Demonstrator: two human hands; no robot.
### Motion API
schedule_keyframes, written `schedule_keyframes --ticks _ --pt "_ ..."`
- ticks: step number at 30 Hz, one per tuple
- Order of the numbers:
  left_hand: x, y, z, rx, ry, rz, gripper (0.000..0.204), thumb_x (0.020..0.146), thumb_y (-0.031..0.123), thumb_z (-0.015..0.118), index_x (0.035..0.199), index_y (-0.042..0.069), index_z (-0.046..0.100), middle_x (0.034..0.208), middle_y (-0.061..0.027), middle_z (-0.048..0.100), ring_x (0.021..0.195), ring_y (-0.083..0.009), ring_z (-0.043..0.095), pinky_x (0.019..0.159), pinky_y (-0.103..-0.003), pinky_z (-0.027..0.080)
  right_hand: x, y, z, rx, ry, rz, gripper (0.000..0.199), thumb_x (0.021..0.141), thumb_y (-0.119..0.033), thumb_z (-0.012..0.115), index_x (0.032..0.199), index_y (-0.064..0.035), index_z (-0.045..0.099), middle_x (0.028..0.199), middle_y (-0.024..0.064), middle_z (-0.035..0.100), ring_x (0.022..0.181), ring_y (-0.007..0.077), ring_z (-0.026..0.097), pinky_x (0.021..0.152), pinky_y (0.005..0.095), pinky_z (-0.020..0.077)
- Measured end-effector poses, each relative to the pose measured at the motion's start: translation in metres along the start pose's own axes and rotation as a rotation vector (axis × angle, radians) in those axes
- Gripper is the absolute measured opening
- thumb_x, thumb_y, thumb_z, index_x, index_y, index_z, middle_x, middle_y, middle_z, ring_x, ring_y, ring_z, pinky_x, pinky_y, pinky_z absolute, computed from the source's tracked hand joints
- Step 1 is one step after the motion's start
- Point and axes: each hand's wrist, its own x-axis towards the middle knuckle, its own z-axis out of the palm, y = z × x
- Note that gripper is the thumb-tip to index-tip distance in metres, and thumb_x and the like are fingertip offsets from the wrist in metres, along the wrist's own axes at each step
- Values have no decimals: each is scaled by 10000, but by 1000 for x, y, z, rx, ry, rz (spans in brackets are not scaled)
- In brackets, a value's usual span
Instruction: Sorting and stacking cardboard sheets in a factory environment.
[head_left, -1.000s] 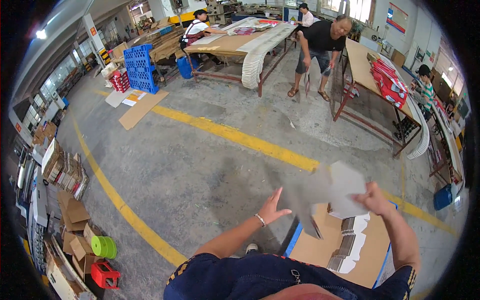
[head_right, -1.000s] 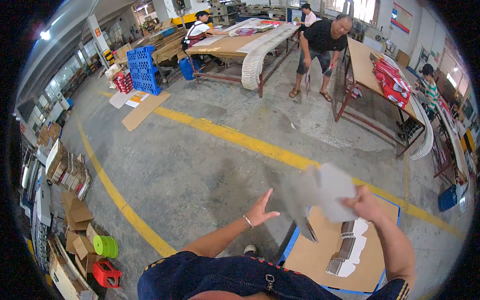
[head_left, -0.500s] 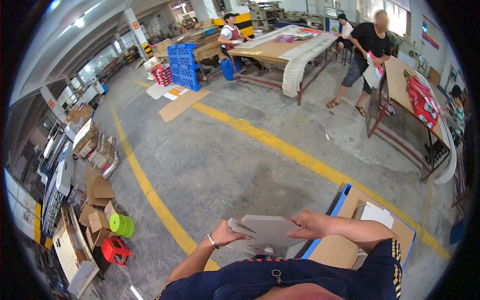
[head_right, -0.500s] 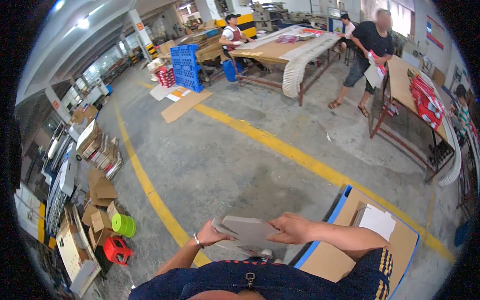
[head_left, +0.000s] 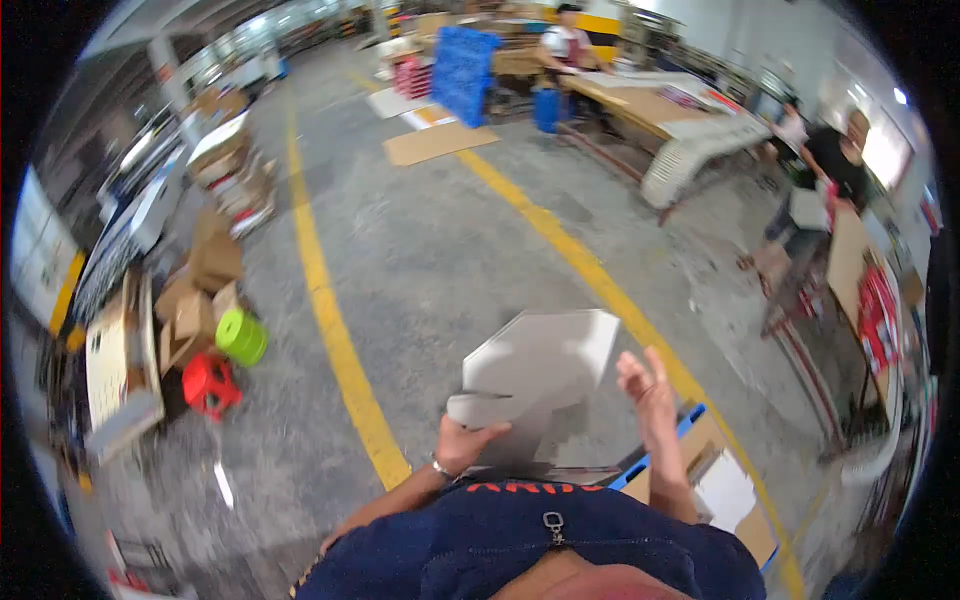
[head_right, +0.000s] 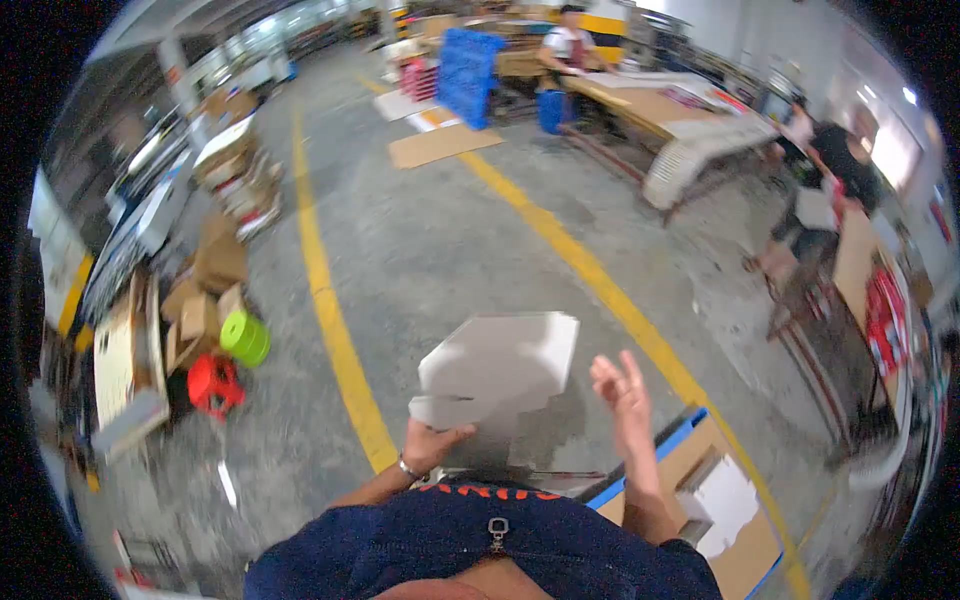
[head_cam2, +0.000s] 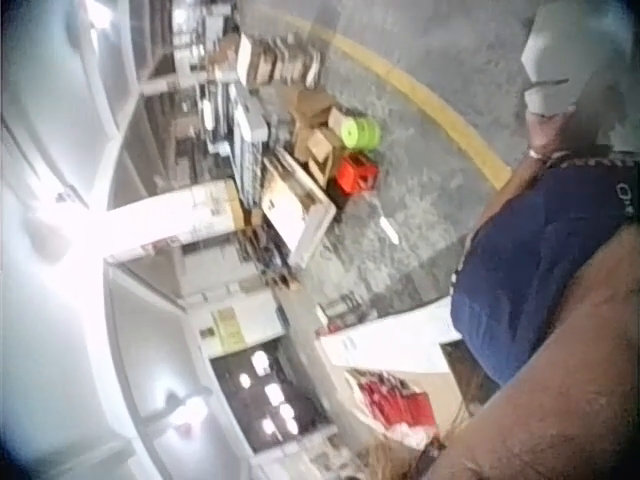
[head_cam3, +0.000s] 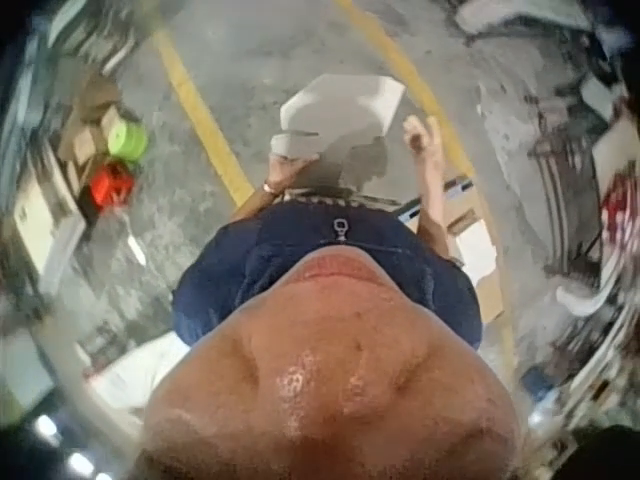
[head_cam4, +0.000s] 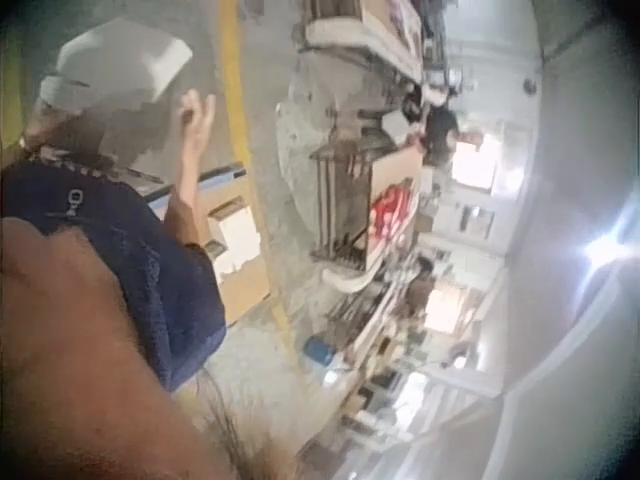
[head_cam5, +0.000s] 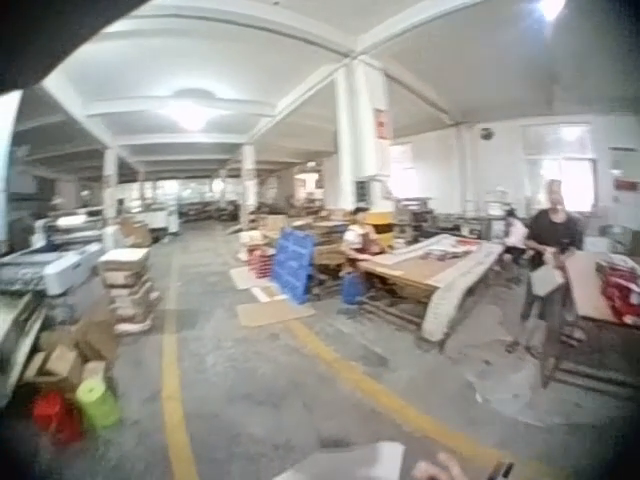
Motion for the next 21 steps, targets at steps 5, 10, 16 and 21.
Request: schedule_keyframes --ticks 5,10,16,21 --pt "1 8 -56 120 -37 111 394 697 270 796 922 -25 662 888 -84 698 779 -120 641 708 -290 505 2 129 69 256 -267 286 767 758 -523 677 1337 -110 389 1286 72 491 1207 230 439 1041 445 326" --pt "12 -10 -132 239 101 30 370 682 240 808 941 17 667 850 -81 696 752 -117 627 689 -297 498 30 91 209 440 -330 511 744 768 -501 677 1334 -109 397 1308 88 475 1216 268 430 1051 462 318" --pt "-6 38 -210 379 500 351 336 695 296 779 947 100 675 819 -104 666 697 -220 644 634 -337 486 84 124 325 802 -446 519 820 776 -515 655 1391 -101 305 1371 103 410 1230 301 417 1053 513 305" --pt "1 38 -261 391 672 265 341 695 310 779 927 91 659 823 -96 663 738 -279 639 634 -345 487 142 161 409 1027 -600 634 914 769 -543 643 1445 -116 201 1409 107 362 1236 303 411 1032 553 313"
